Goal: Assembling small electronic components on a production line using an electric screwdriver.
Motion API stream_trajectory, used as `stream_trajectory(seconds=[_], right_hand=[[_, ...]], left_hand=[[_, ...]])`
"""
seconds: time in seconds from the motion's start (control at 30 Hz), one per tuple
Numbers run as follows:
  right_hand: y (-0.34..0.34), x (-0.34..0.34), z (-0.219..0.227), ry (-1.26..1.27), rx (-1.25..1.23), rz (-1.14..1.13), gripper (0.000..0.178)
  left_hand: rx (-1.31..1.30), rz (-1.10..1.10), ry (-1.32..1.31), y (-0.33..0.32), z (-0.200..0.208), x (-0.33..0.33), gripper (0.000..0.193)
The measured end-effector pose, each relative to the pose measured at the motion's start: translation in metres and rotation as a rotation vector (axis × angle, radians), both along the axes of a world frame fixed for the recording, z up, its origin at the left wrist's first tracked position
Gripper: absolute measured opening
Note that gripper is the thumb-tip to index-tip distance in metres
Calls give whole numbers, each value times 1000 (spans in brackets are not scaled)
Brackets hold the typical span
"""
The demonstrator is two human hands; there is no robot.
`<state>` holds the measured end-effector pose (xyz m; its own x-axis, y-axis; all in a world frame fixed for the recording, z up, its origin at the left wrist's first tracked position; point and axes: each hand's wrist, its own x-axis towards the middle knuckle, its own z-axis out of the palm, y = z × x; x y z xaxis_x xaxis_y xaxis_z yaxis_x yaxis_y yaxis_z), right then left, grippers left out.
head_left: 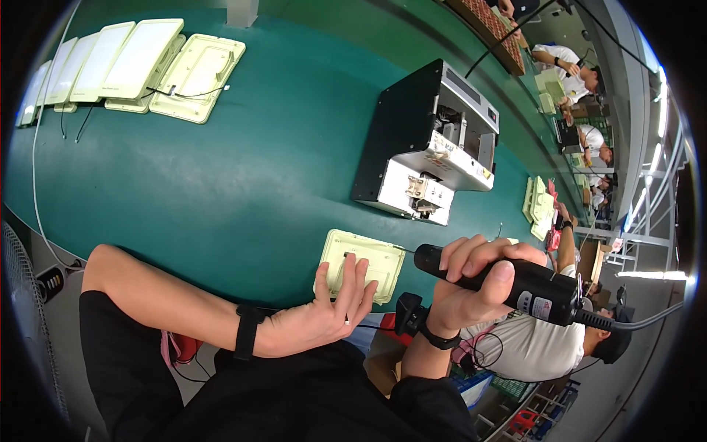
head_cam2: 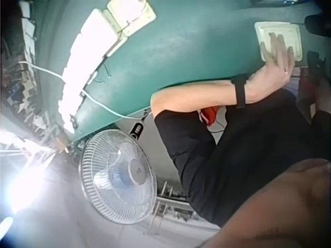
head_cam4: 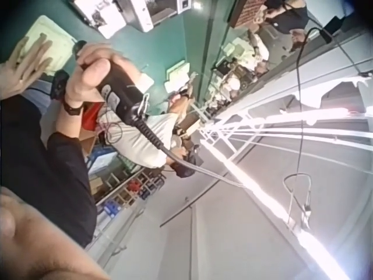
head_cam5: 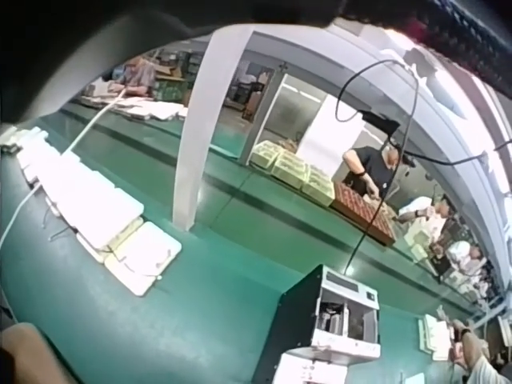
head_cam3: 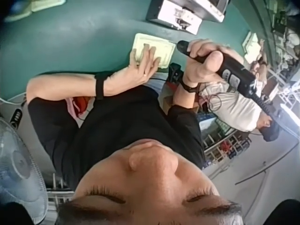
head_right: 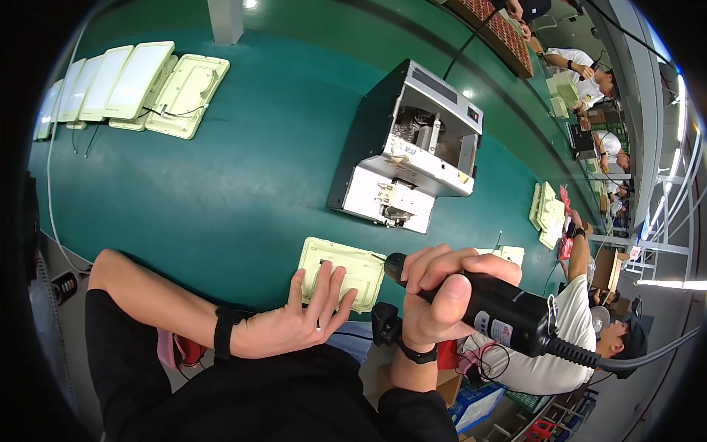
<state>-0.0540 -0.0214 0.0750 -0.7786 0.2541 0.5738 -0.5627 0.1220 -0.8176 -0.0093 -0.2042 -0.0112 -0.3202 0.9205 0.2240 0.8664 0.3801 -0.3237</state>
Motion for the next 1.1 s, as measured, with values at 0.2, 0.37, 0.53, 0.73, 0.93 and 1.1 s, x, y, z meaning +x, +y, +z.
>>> stream_trajectory(seconds=[0.2, 0.37, 0.53, 0.73, 0.93, 1.1], right_hand=[[3, 7, -5, -60, -76, -22, 35], [5, 8, -10, -41, -107, -16, 33], [4, 7, -11, -6, -51, -48, 24], [7, 14, -10, -10, -46, -31, 23], [3, 14, -8, 4, -42, -32, 23], [3, 13, -11, -13, -38, -46, 23]], left_hand=[[-4, -3, -5, 1, 2, 0, 54], [-5, -5, -12, 0, 4, -2, 54], [-10, -9, -24, 1, 5, -3, 53], [-15, -11, -14, 1, 4, -3, 54], [-12, -12, -2, -1, 3, -1, 55], [-9, -9, -8, -1, 3, -2, 52]])
